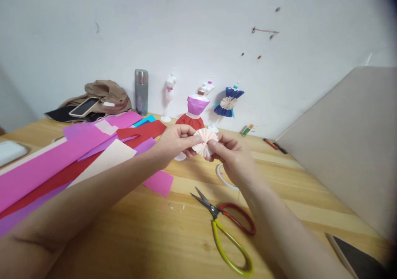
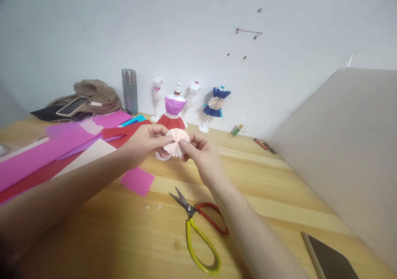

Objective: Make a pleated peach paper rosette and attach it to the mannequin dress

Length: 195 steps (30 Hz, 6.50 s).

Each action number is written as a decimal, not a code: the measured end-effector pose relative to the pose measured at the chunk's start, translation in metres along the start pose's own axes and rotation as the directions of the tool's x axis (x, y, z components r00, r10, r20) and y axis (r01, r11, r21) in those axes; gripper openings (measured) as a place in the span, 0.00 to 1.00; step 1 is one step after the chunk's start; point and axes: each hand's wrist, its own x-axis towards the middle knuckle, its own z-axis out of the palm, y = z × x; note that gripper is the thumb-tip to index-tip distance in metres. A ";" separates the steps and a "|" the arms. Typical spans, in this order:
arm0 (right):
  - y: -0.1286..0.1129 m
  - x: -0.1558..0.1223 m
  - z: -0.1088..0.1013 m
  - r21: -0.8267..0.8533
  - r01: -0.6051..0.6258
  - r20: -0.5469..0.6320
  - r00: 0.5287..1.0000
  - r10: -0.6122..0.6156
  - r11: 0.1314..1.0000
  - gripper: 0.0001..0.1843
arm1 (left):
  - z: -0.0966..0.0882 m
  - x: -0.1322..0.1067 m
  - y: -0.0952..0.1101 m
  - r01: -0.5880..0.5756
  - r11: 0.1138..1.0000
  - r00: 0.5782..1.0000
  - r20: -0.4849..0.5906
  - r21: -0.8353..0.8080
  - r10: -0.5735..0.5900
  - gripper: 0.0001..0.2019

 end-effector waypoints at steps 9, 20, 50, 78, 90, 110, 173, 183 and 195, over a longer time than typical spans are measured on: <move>-0.001 0.001 -0.003 -0.091 0.055 -0.026 0.998 -0.058 0.994 0.15 | -0.004 0.002 -0.003 0.080 0.997 0.985 0.151 0.006 -0.080 0.07; -0.005 0.001 -0.004 -0.078 0.010 0.097 0.995 -0.002 0.997 0.11 | -0.004 0.002 -0.002 0.163 0.984 0.973 0.179 -0.070 -0.148 0.04; -0.011 0.001 -0.012 -0.146 -0.076 0.220 0.970 0.107 0.986 0.12 | -0.005 0.005 0.000 0.045 0.975 0.994 0.084 0.216 -0.064 0.07; 0.001 0.004 -0.008 0.344 -0.438 0.360 0.879 0.314 0.831 0.12 | -0.014 0.005 -0.009 -0.650 0.634 0.743 0.171 0.419 0.647 0.03; -0.005 -0.001 -0.002 0.223 -0.366 0.298 0.908 0.295 0.903 0.12 | -0.025 0.008 -0.005 -0.704 0.506 0.692 0.323 0.498 0.646 0.11; -0.002 -0.002 0.002 0.136 -0.279 0.369 0.905 0.213 0.951 0.10 | -0.032 0.007 0.014 -0.552 0.632 0.832 0.401 0.543 0.382 0.08; -0.002 0.001 -0.001 -0.149 -0.013 0.079 0.997 0.025 0.989 0.14 | -0.017 0.006 -0.002 0.016 0.973 0.987 0.153 0.228 -0.052 0.07; 0.008 0.002 0.000 -0.164 0.048 0.155 0.988 -0.023 0.985 0.14 | -0.013 0.005 -0.005 -0.006 0.960 0.991 0.127 0.279 -0.030 0.07; 0.002 0.002 -0.004 -0.232 0.036 0.116 0.993 -0.009 0.972 0.14 | -0.018 0.006 0.000 -0.010 0.952 0.982 0.181 0.305 -0.048 0.08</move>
